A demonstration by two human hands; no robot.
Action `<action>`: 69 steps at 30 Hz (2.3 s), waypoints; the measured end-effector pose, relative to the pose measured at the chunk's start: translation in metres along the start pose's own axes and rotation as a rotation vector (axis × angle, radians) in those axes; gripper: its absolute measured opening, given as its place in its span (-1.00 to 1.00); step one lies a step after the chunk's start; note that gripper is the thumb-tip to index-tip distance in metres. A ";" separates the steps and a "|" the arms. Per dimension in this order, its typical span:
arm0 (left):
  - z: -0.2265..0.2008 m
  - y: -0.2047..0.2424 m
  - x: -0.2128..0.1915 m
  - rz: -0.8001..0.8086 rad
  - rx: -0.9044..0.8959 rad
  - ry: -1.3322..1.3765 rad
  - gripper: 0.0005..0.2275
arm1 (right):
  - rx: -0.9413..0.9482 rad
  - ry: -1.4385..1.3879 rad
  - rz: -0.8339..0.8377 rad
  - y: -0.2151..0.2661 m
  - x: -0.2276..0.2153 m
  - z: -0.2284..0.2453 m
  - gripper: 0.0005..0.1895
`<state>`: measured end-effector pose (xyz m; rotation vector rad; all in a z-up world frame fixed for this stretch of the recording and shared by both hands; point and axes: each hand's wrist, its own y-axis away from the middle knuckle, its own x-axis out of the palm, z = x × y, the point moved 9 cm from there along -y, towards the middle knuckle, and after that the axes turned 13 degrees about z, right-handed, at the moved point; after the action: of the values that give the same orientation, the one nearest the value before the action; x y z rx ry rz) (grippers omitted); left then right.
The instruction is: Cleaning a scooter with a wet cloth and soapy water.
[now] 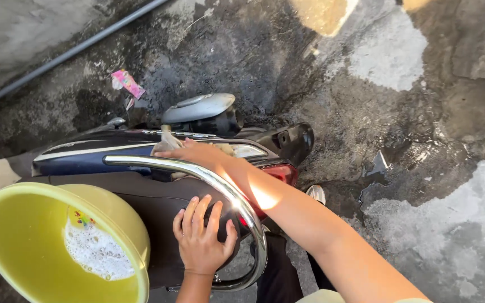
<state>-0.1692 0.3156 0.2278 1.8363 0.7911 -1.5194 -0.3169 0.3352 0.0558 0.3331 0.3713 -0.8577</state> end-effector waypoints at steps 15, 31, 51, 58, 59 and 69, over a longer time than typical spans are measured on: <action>0.005 0.000 0.002 -0.013 0.009 0.027 -0.67 | 0.342 -0.431 -0.490 0.233 -0.022 -0.046 -0.55; 0.015 0.017 0.026 0.017 -0.046 -0.047 -0.69 | 0.347 -0.196 -0.807 0.202 0.058 -0.258 -0.66; 0.022 0.029 0.042 0.112 -0.049 -0.132 -0.59 | 0.509 -0.115 -0.753 0.243 0.051 -0.348 -0.52; 0.010 0.012 0.028 0.105 -0.046 -0.078 -0.30 | 0.547 -0.389 -0.835 0.302 0.096 -0.277 -0.47; 0.006 0.005 0.024 0.131 -0.078 -0.020 -0.25 | 0.615 -0.411 -0.782 0.305 0.095 -0.278 -0.49; -0.067 -0.065 0.010 0.099 -0.280 0.367 -0.55 | 0.135 0.044 -0.381 0.222 0.006 -0.181 -0.41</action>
<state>-0.1769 0.4090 0.2225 1.9279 1.0087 -0.9644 -0.1732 0.5438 -0.0776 0.4139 0.4266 -1.2542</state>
